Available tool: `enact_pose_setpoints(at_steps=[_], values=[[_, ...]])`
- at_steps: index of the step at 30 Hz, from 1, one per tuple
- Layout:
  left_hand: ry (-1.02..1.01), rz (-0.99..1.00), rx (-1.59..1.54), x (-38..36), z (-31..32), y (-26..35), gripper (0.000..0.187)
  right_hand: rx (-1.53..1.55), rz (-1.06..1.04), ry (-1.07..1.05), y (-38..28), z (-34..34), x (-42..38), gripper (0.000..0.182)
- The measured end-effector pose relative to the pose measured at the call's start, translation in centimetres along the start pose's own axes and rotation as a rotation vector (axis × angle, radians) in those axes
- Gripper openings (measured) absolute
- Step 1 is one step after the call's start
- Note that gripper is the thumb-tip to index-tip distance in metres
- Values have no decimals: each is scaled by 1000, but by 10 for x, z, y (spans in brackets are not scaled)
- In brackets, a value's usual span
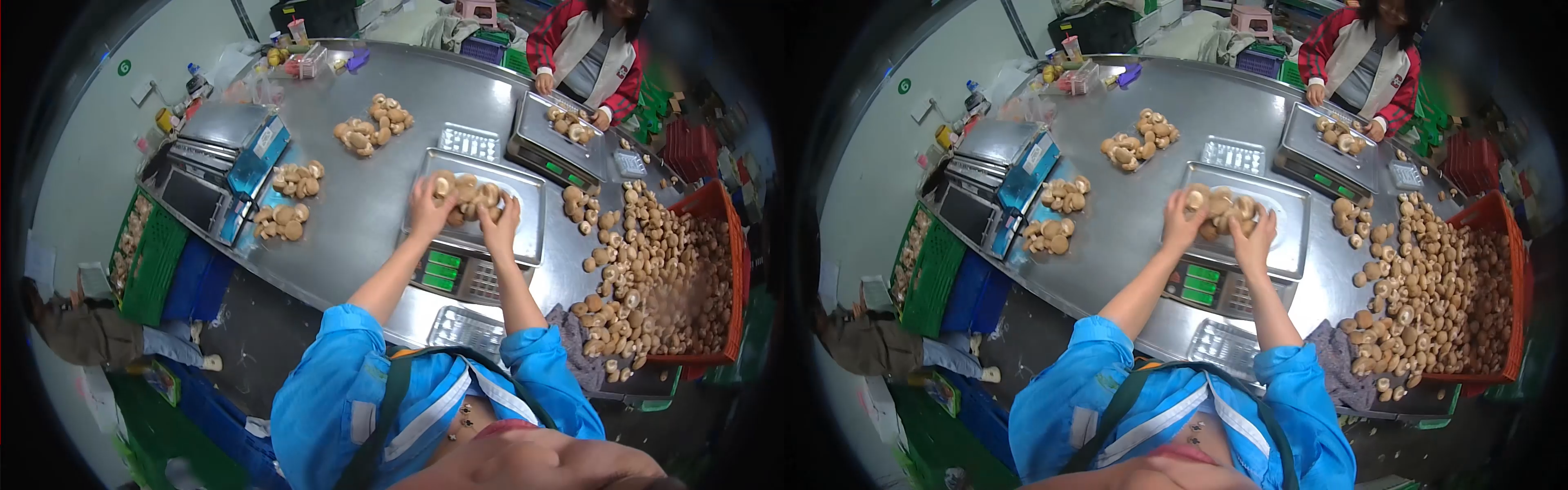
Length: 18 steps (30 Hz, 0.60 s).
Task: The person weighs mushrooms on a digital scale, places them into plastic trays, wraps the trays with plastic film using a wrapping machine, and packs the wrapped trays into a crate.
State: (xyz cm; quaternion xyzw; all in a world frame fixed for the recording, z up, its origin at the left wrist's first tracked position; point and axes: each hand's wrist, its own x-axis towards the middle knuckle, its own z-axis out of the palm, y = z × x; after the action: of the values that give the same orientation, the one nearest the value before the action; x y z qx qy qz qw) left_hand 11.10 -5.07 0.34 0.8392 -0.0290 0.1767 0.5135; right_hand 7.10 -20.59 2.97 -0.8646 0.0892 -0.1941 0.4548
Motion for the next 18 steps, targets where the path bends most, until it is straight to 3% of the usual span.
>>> enact_pose_setpoints(at_steps=[3,5,6,8,10,14,18], values=[[86,3,-45,37,-71,-43,64,60,-123,-40,-37,77,9,67],[71,-4,-122,61,-124,-75,60,70,-47,-234,-87,115,11,64],[56,-68,-96,71,-143,-95,59,49,-109,-109,-77,161,9,61],[21,-151,-22,83,-167,-148,57,29,10,-230,-93,203,4,62],[-28,-188,52,89,-179,-194,57,-46,193,-290,-98,238,-5,70],[-233,-235,129,95,-181,-258,60,-52,363,-331,-79,275,-19,77],[-228,-231,49,87,-169,-257,57,-11,370,-298,-48,284,-17,78]])
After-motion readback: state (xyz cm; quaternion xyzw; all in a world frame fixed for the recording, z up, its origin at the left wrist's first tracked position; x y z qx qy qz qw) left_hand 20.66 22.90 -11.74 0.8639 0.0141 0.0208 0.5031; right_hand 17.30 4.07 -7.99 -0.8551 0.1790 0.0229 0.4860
